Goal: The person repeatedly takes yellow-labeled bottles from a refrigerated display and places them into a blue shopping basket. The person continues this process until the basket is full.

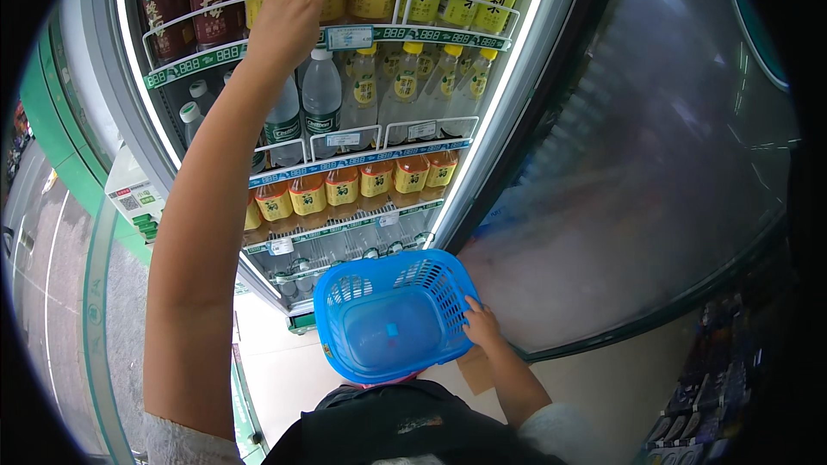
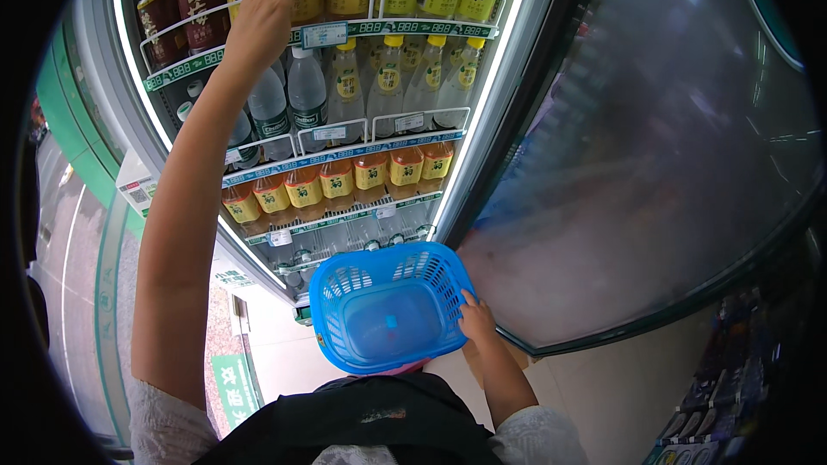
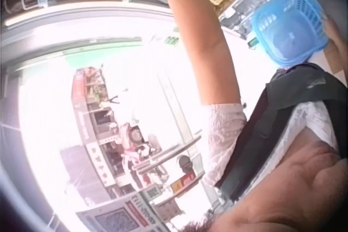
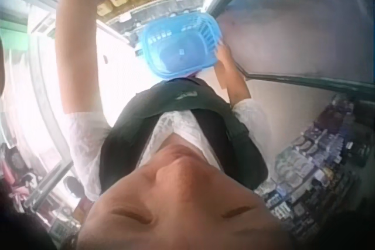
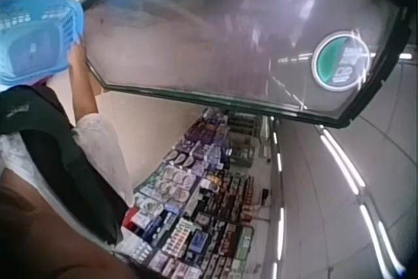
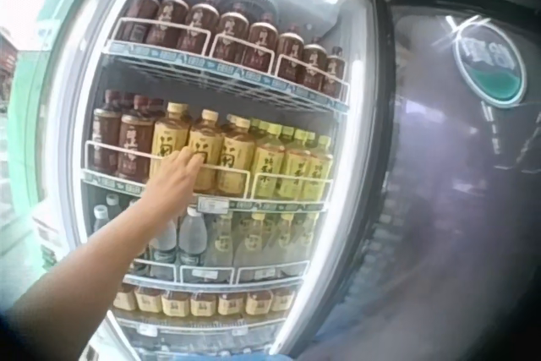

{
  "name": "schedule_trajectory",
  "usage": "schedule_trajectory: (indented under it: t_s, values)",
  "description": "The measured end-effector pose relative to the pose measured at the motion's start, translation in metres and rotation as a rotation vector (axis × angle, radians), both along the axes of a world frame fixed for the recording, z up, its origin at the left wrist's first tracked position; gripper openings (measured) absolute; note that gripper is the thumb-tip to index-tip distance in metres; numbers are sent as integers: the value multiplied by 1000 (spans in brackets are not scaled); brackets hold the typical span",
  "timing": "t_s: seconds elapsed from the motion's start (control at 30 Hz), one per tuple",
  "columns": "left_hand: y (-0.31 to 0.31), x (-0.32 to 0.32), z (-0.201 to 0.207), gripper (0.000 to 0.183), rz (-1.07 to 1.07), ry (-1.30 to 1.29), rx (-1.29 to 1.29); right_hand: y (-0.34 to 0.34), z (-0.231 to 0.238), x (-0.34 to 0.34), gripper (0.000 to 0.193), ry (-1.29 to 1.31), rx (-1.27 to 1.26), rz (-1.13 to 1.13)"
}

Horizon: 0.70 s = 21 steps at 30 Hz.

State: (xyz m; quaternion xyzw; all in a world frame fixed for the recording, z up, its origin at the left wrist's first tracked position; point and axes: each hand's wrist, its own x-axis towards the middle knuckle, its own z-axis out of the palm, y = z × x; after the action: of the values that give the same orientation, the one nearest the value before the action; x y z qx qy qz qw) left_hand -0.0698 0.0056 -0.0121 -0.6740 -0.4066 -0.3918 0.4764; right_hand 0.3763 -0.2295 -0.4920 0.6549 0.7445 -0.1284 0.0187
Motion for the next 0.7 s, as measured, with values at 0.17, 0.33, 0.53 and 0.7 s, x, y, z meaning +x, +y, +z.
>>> schedule_trajectory:
  t_s: [0.17, 0.33, 0.53, 0.7]
  values:
    - [1, 5, -2, 45, 2, -23, 7, 4, -1, 32, 30, -11, 8, -38]
    - [-1, 9, -3, 42, 6, -57, -42, 25, 6, 47, 32, 6, 3, -41]
    - [-8, 10, -2, 40, 18, -116, -103, 37, -6, 77, 30, 209, 111, 65]
    - [-14, 21, -2, 40, 33, -189, -127, 47, -9, 105, 36, 311, 139, 162]
